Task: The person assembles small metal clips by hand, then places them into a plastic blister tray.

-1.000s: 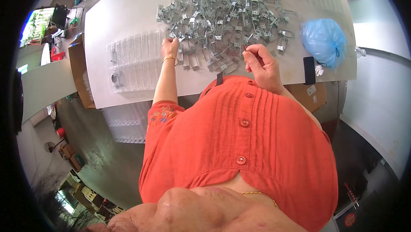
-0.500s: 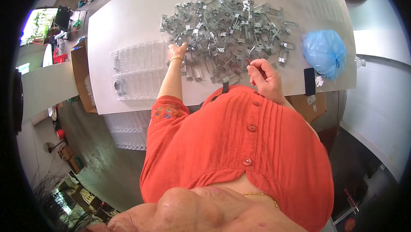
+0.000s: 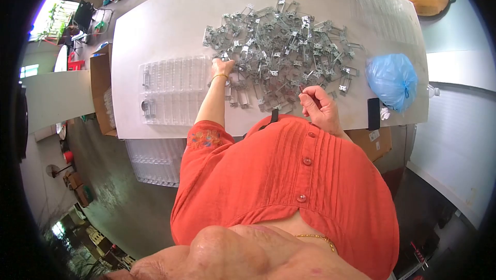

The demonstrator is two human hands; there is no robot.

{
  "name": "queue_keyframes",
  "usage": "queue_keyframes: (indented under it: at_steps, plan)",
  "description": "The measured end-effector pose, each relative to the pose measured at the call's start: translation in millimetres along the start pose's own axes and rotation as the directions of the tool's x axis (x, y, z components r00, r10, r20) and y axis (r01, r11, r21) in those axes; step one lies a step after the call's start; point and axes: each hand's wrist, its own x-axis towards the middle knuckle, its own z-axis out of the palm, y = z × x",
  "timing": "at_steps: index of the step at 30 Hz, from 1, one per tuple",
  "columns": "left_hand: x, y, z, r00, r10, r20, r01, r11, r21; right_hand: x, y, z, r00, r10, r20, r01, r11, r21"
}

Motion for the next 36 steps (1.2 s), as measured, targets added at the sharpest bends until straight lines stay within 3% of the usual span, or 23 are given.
queue_keyframes:
  at_steps: [5,13,16,20,22,23,27,30,31,34,36]
  plan:
    - [2,-22,4,0.999,0.047,0.019,-0.045,0.996,-0.074,0,-1,5,1.0,0.02,0.011,-0.02,1.0,-0.002]
    - [-62,-18,-11,0.945,0.326,-0.037,-0.321,0.895,-0.311,0,-2,14,0.998,-0.001,0.059,-0.001,1.0,0.025]
    - [-129,4,-42,0.825,0.565,0.001,-0.54,0.788,-0.295,6,9,12,0.996,-0.084,0.034,0.085,0.996,-0.017]
    - [-195,16,-59,0.557,0.828,0.056,-0.754,0.533,-0.384,17,7,12,0.979,-0.203,-0.002,0.202,0.976,-0.083]
    - [-221,23,-69,0.502,0.857,0.115,-0.762,0.501,-0.409,22,12,15,0.956,-0.295,-0.002,0.294,0.953,-0.069]
    - [-227,22,-67,0.451,0.889,0.074,-0.795,0.438,-0.42,24,14,16,0.961,-0.278,0.009,0.278,0.961,0.003]
    - [-248,27,-88,0.408,0.904,0.13,-0.854,0.428,-0.294,23,14,21,0.954,-0.287,0.091,0.291,0.956,-0.032]
    - [-250,19,-84,0.356,0.934,0.031,-0.903,0.352,-0.246,22,17,25,0.958,-0.254,0.136,0.266,0.961,-0.076]
    - [-249,16,-83,0.296,0.955,-0.009,-0.931,0.286,-0.224,22,16,28,0.946,-0.299,0.127,0.314,0.941,-0.124]
    - [-252,10,-83,0.383,0.916,0.119,-0.899,0.399,-0.178,17,9,33,0.975,-0.176,0.133,0.191,0.976,-0.105]
    - [-251,8,-78,0.381,0.915,0.129,-0.903,0.399,-0.159,16,7,36,0.974,-0.181,0.134,0.198,0.972,-0.125]
